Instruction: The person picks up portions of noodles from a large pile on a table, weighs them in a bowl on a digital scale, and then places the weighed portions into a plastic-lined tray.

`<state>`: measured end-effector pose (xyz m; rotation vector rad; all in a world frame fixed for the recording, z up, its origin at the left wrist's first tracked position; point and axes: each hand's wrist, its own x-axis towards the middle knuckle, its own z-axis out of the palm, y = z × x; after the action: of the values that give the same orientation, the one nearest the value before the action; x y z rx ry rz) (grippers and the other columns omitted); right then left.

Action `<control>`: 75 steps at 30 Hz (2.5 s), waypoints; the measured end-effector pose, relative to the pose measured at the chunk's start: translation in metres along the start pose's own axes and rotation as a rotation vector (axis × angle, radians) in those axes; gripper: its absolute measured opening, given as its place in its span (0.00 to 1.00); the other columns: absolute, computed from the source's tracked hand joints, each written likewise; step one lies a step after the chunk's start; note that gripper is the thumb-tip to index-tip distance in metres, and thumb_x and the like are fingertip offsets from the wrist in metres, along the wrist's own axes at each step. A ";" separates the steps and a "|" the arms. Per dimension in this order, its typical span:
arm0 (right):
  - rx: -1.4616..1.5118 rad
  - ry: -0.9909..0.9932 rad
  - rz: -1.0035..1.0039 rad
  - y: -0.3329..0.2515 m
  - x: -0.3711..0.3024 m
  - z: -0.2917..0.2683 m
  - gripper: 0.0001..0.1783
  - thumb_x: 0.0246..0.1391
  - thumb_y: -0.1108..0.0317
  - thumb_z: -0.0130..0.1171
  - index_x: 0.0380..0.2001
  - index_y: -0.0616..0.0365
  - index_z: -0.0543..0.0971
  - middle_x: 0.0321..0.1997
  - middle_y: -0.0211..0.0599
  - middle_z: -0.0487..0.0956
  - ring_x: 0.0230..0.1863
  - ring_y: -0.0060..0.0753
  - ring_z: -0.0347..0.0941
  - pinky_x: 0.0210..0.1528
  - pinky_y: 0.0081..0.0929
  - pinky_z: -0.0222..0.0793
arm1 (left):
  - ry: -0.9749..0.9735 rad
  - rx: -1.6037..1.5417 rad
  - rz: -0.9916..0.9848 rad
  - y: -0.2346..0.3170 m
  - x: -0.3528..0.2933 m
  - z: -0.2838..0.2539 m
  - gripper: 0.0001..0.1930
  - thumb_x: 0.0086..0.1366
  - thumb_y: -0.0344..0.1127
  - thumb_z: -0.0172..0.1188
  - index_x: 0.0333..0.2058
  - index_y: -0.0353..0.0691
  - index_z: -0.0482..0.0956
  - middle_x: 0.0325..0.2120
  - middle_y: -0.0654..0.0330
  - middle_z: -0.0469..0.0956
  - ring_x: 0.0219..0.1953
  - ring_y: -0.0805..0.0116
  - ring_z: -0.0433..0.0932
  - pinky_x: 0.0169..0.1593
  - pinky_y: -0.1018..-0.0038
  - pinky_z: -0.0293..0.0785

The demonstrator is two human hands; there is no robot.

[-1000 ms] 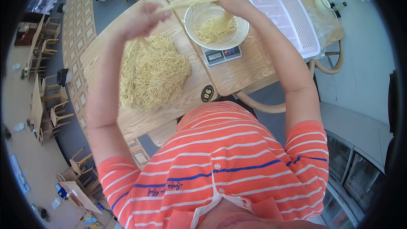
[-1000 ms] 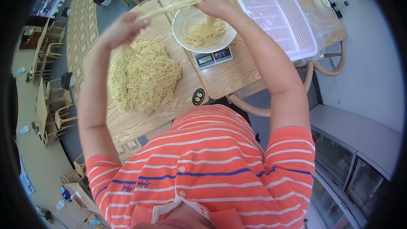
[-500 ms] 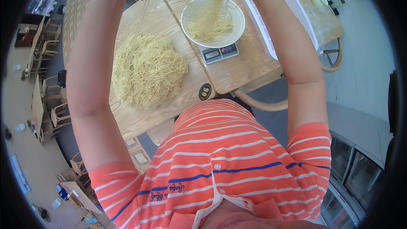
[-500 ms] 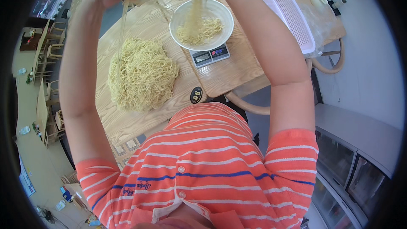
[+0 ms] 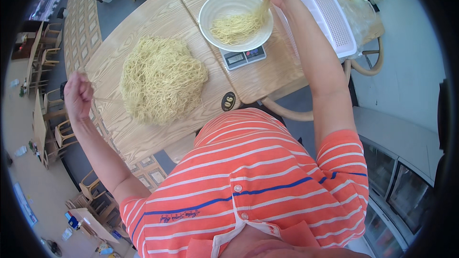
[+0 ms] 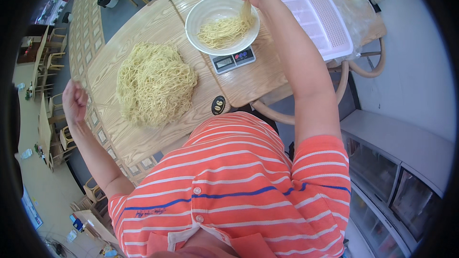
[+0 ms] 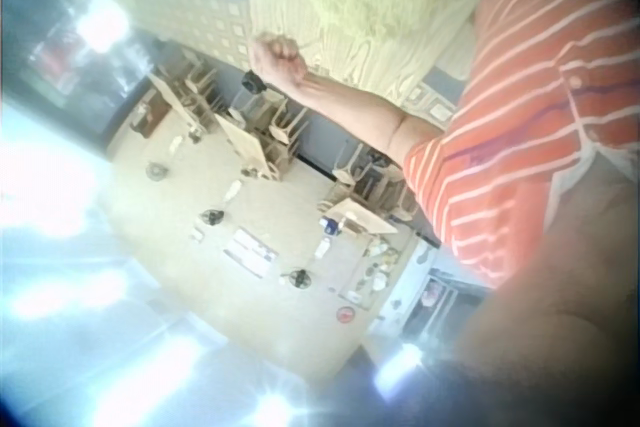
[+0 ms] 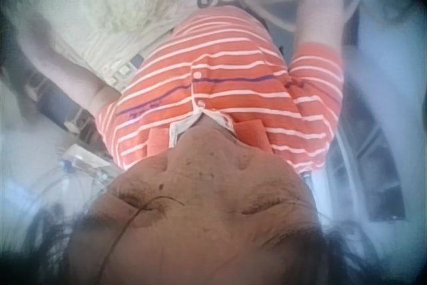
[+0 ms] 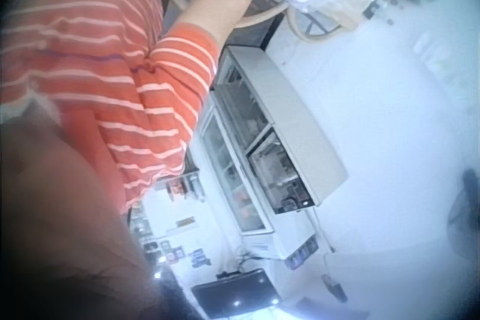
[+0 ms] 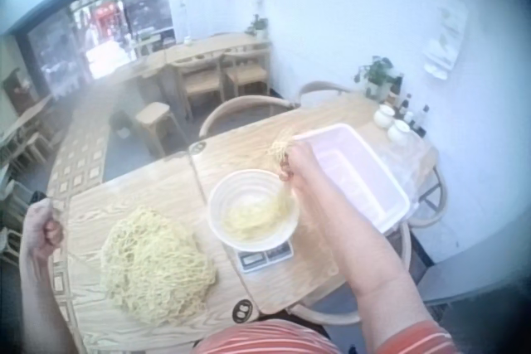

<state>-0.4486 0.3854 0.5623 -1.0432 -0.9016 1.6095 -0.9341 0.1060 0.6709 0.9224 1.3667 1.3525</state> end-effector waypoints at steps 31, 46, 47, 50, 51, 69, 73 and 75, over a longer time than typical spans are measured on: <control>-1.064 0.195 -0.415 0.101 -0.199 -0.097 0.06 0.50 0.69 0.55 0.30 0.55 0.80 0.30 0.40 0.80 0.31 0.45 0.77 0.33 0.36 0.72 | -0.813 1.903 0.512 -0.263 -0.072 0.147 0.13 0.59 0.36 0.51 0.40 0.43 0.80 0.53 0.61 0.68 0.63 0.63 0.54 0.67 0.47 0.41; -1.078 -0.013 -0.260 0.169 -0.240 -0.153 0.07 0.50 0.70 0.53 0.32 0.55 0.79 0.32 0.42 0.79 0.34 0.47 0.76 0.35 0.40 0.71 | -0.811 1.484 0.251 -0.197 -0.058 0.226 0.08 0.54 0.31 0.59 0.34 0.45 0.81 0.38 0.61 0.77 0.49 0.62 0.72 0.60 0.55 0.56; -1.082 -0.028 -0.237 0.171 -0.239 -0.155 0.07 0.50 0.70 0.53 0.32 0.55 0.79 0.32 0.42 0.79 0.35 0.47 0.76 0.36 0.40 0.71 | -0.764 1.458 0.275 -0.185 -0.050 0.235 0.07 0.54 0.31 0.59 0.33 0.45 0.81 0.36 0.61 0.77 0.46 0.61 0.72 0.57 0.57 0.58; -1.083 -0.061 -0.212 0.172 -0.237 -0.155 0.07 0.50 0.70 0.52 0.32 0.56 0.78 0.34 0.43 0.79 0.36 0.48 0.76 0.37 0.40 0.71 | -0.575 1.397 0.421 -0.151 -0.024 0.258 0.05 0.54 0.30 0.61 0.31 0.43 0.80 0.31 0.61 0.78 0.41 0.60 0.74 0.51 0.61 0.62; -1.076 -0.069 -0.212 0.170 -0.238 -0.153 0.07 0.50 0.70 0.52 0.32 0.56 0.78 0.34 0.43 0.79 0.37 0.48 0.76 0.37 0.40 0.71 | -0.491 1.382 0.500 -0.147 -0.016 0.259 0.05 0.53 0.30 0.62 0.31 0.42 0.80 0.31 0.60 0.78 0.41 0.60 0.74 0.50 0.61 0.63; -1.257 0.886 0.077 0.177 -0.501 -0.176 0.07 0.39 0.68 0.53 0.25 0.53 0.78 0.28 0.42 0.79 0.33 0.49 0.76 0.33 0.46 0.71 | -0.772 1.531 0.824 -0.237 0.130 0.411 0.30 0.44 0.40 0.69 0.50 0.44 0.76 0.49 0.52 0.73 0.55 0.52 0.68 0.56 0.56 0.63; -1.152 1.159 0.162 0.199 -0.578 -0.163 0.08 0.42 0.69 0.51 0.27 0.54 0.78 0.28 0.41 0.79 0.33 0.49 0.76 0.34 0.46 0.70 | -1.025 1.309 1.034 -0.232 0.047 0.501 0.28 0.45 0.41 0.69 0.48 0.45 0.76 0.48 0.52 0.74 0.54 0.52 0.69 0.56 0.55 0.62; -1.113 1.209 0.240 0.206 -0.600 -0.151 0.08 0.46 0.68 0.50 0.29 0.54 0.77 0.29 0.42 0.78 0.33 0.49 0.75 0.34 0.46 0.70 | -1.130 1.225 1.109 -0.231 0.011 0.525 0.27 0.45 0.41 0.68 0.48 0.45 0.77 0.47 0.53 0.75 0.53 0.52 0.69 0.55 0.55 0.62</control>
<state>-0.2843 -0.2342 0.4442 -2.5292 -0.7344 0.2312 -0.4052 0.2296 0.4849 2.9398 0.5479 0.1683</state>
